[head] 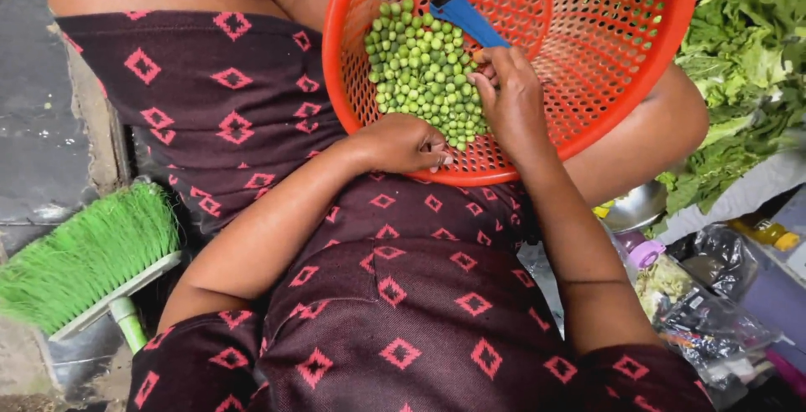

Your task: A person sits on the floor and plucks small green vegetables from their stems, collecting the produce in a red plastic basket.

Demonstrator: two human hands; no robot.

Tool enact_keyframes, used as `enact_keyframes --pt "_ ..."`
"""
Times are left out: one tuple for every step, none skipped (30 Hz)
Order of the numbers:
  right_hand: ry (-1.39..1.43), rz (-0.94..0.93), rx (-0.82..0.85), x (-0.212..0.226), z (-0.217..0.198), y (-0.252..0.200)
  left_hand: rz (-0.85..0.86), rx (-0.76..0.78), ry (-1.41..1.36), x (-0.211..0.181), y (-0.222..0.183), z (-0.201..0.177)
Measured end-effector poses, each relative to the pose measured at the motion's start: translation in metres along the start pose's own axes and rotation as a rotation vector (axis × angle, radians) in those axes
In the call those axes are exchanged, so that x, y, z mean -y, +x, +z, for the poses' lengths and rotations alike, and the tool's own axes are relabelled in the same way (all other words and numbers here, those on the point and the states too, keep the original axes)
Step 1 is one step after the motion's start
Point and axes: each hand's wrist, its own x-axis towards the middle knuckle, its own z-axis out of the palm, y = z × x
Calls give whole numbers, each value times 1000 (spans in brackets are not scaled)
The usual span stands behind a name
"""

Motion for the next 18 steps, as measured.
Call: enact_keyframes --pt "-1 -7 -12 -3 2 -1 5 -14 -1 0 0 -1" --pt "-2 -14 -24 -7 3 -2 10 -27 -3 -1 -1 -1" --pt "-2 -16 -23 -1 2 -2 10 -30 -4 1 0 0" --pt "-27 -41 -25 4 1 -2 15 -38 -3 3 1 1" --pt "-51 -65 -28 9 0 -3 19 -44 -2 5 2 1" --pt "-49 -66 -28 12 0 -2 18 -46 -1 5 3 2" --pt "-69 -70 -15 14 0 -1 22 -50 -1 5 3 2" --pt "-90 -74 -3 16 0 0 25 -54 -1 5 4 3" --pt "-87 -73 -2 15 -1 -1 23 -52 -1 4 3 2" --pt "-105 -68 8 13 -1 -2 20 -58 6 3 3 2" --pt "-125 -67 16 11 -2 -1 18 -67 15 2 3 0" --pt "-124 -69 15 9 1 -1 17 -70 16 3 2 0" --pt "-144 -79 8 6 3 -1 23 -70 20 3 2 1" --pt "-164 -88 0 4 6 -2 28 -70 23 3 3 2" --pt "-169 -77 1 3 8 -2 35 -60 20 3 2 4" --pt "-144 -83 -21 3 10 -1 28 -61 38 3 1 4" --pt "-119 -103 -43 2 12 6 17 -75 57 3 1 2" --pt "-124 -107 -43 9 3 4 21 -80 56 0 0 1"
